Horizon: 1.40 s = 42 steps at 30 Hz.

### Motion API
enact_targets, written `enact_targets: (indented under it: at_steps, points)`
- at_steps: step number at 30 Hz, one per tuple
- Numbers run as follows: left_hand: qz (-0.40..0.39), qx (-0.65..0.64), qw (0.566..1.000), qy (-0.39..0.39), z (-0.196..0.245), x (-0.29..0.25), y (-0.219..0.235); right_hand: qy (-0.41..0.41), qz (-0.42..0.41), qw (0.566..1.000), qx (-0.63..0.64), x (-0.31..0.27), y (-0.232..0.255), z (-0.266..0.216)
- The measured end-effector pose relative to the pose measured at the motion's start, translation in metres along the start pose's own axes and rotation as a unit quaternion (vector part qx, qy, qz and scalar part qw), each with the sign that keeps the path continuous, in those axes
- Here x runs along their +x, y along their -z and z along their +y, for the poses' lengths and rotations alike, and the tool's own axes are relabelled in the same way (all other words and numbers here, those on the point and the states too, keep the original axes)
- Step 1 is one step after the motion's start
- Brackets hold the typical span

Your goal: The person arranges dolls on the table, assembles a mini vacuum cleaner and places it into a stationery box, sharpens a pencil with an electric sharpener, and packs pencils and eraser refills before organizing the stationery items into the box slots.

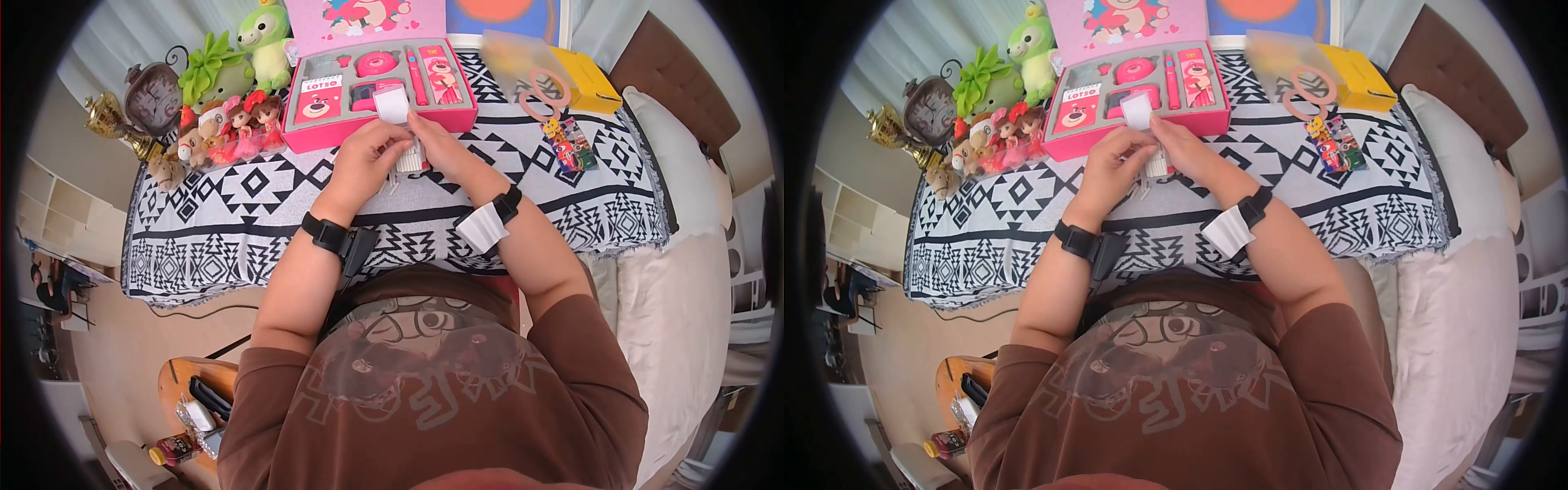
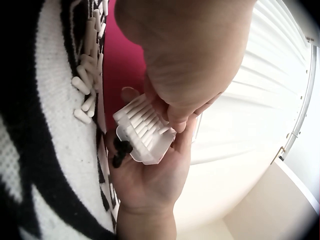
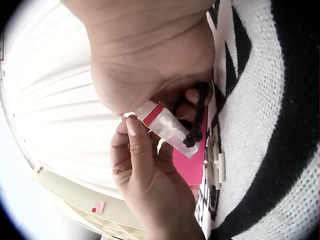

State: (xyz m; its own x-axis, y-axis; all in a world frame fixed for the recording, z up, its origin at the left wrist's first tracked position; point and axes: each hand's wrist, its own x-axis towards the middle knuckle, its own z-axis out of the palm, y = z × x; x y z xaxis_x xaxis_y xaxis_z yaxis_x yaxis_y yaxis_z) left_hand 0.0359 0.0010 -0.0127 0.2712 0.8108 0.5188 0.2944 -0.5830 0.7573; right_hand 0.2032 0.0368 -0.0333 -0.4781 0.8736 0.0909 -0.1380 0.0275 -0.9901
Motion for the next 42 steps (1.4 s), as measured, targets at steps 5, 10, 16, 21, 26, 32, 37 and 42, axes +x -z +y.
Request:
enact_targets:
  at_steps: [5, 10, 16, 21, 26, 32, 37, 42]
  points:
    - [-0.021, 0.028, 0.999, -0.027, -0.005, 0.001, -0.001, 0.015, 0.005, 1.0, -0.003, 0.002, 0.0, 0.002]
    - [-0.02, 0.045, 0.998, -0.035, -0.006, 0.0, -0.002, 0.002, 0.012, 1.0, -0.017, -0.003, -0.004, -0.007]
    - [-0.015, 0.042, 0.999, -0.022, -0.004, 0.0, -0.003, 0.017, -0.001, 1.0, -0.018, -0.002, -0.005, -0.006]
    - [0.0, 0.043, 0.999, -0.019, 0.0, 0.0, -0.002, 0.017, -0.002, 1.0, -0.022, 0.001, -0.001, 0.001]
    - [-0.015, 0.084, 0.996, -0.027, -0.005, 0.0, -0.002, 0.01, -0.005, 0.999, -0.031, -0.001, -0.002, -0.005]
    - [-0.026, 0.07, 0.997, -0.017, -0.004, -0.001, -0.002, 0.005, -0.026, 1.0, -0.009, 0.0, 0.0, -0.005]
    - [-0.023, 0.066, 0.997, -0.014, 0.0, -0.001, -0.001, 0.013, -0.02, 0.999, -0.021, 0.001, 0.002, -0.003]
    - [-0.031, 0.09, 0.995, -0.028, -0.003, -0.001, -0.001, 0.02, -0.019, 1.0, -0.007, 0.0, 0.001, -0.003]
